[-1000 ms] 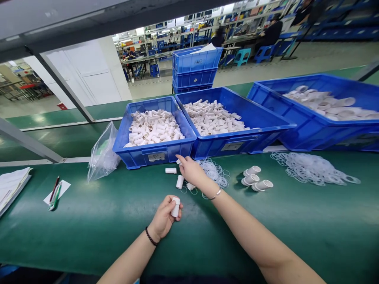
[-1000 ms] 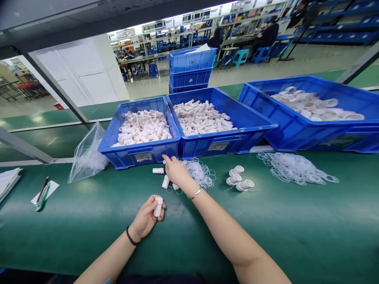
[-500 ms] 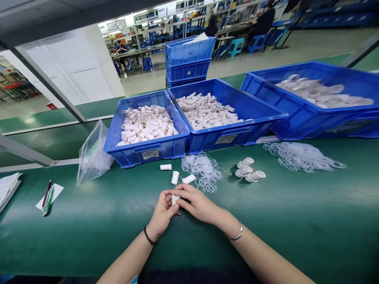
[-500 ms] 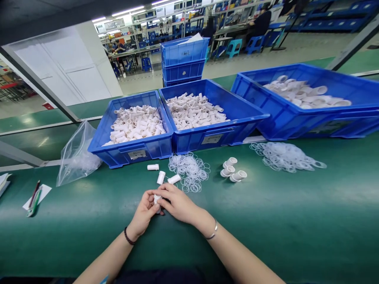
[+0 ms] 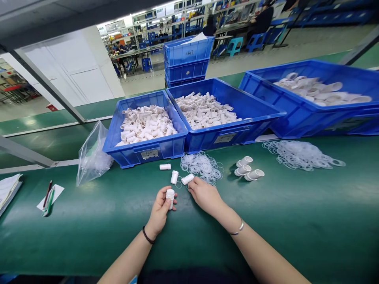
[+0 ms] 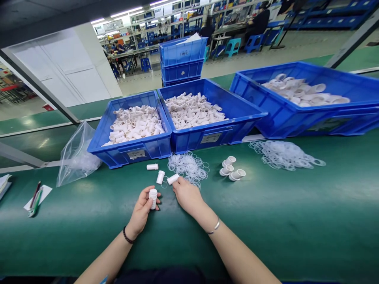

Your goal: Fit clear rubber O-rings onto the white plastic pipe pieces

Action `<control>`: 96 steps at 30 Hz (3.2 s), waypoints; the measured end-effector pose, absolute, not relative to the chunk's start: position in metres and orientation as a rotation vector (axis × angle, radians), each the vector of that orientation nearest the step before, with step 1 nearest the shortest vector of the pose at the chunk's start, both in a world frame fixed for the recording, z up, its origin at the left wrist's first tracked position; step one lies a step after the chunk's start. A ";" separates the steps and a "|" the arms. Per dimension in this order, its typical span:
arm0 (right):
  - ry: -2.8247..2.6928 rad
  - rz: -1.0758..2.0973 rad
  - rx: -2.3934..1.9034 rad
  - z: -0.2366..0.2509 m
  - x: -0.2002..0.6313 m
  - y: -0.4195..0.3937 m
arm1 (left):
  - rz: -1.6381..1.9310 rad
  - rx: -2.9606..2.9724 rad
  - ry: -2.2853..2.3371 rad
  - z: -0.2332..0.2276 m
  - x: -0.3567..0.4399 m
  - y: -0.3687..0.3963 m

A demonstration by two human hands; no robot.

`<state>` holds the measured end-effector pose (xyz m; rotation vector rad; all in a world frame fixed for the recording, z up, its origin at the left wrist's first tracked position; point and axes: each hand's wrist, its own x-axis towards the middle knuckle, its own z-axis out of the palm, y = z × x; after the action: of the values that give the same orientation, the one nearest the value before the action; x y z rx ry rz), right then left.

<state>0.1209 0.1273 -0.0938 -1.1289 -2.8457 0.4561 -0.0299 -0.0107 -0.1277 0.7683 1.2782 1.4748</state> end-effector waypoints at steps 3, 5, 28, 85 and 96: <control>-2.658 0.782 -0.901 -0.088 0.121 0.121 | 1.414 1.009 1.503 -0.125 -0.033 -0.014; -2.471 1.070 -0.763 -0.084 0.122 0.117 | 1.339 1.167 1.623 -0.122 -0.036 -0.015; -2.341 1.503 -0.732 -0.100 0.105 0.097 | 1.166 1.789 1.688 -0.118 -0.040 -0.020; -2.333 -0.288 -1.472 -0.063 0.195 0.246 | 1.486 0.821 1.411 -0.124 -0.031 -0.012; -2.562 0.041 -1.181 -0.067 0.174 0.204 | 1.162 1.472 1.813 -0.102 -0.043 0.010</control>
<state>0.1742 0.2040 -0.0669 -1.1807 -2.5616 0.0409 -0.0431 0.0104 -0.1025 1.4718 1.8128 1.1623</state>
